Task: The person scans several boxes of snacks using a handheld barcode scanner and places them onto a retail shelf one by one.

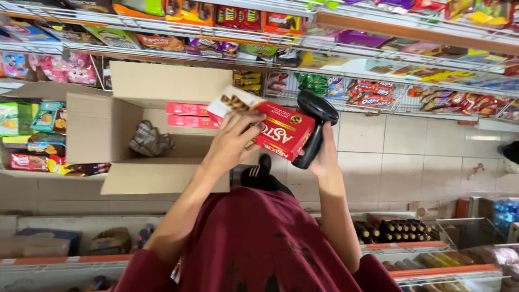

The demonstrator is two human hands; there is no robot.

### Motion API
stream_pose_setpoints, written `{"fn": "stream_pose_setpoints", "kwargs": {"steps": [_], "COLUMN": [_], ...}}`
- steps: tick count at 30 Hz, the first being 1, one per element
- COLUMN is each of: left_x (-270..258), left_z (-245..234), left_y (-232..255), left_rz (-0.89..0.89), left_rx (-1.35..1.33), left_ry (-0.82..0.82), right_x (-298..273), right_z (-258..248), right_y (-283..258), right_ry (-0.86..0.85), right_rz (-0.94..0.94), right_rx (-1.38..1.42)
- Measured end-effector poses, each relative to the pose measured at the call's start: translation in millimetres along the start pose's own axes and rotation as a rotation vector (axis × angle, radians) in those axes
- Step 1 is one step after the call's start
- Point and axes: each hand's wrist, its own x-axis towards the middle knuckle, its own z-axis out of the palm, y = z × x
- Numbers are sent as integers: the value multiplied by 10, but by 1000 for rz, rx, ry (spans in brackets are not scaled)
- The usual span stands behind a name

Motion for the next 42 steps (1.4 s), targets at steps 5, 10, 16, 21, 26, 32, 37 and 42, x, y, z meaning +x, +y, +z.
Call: {"fn": "stream_pose_setpoints", "kwargs": {"steps": [5, 10, 16, 21, 26, 32, 37, 42], "left_x": [322, 660, 1437, 2025, 2700, 3401, 4076, 4839], "left_z": [454, 883, 932, 551, 568, 496, 306, 42], "left_y": [242, 649, 1412, 2106, 2408, 2547, 2308, 1836], "left_rz": [192, 95, -150, 60, 249, 371, 294, 223], "left_rx": [331, 362, -187, -313, -226, -196, 17, 167], "left_ry": [129, 416, 461, 288, 197, 210, 526, 665], "right_x": [-139, -309, -429, -523, -513, -356, -164, -62], "right_z": [57, 178, 472, 881, 1357, 1821, 2109, 2230], "right_y": [-473, -885, -1374, -1886, -2399, -3125, -3592, -3805], "right_ry": [16, 33, -61, -152, -96, -156, -69, 8], "right_rz": [-179, -427, -630, -741, -919, -1095, -1131, -1085], "right_rx": [-362, -257, -30, 31, 29, 7, -17, 15]}}
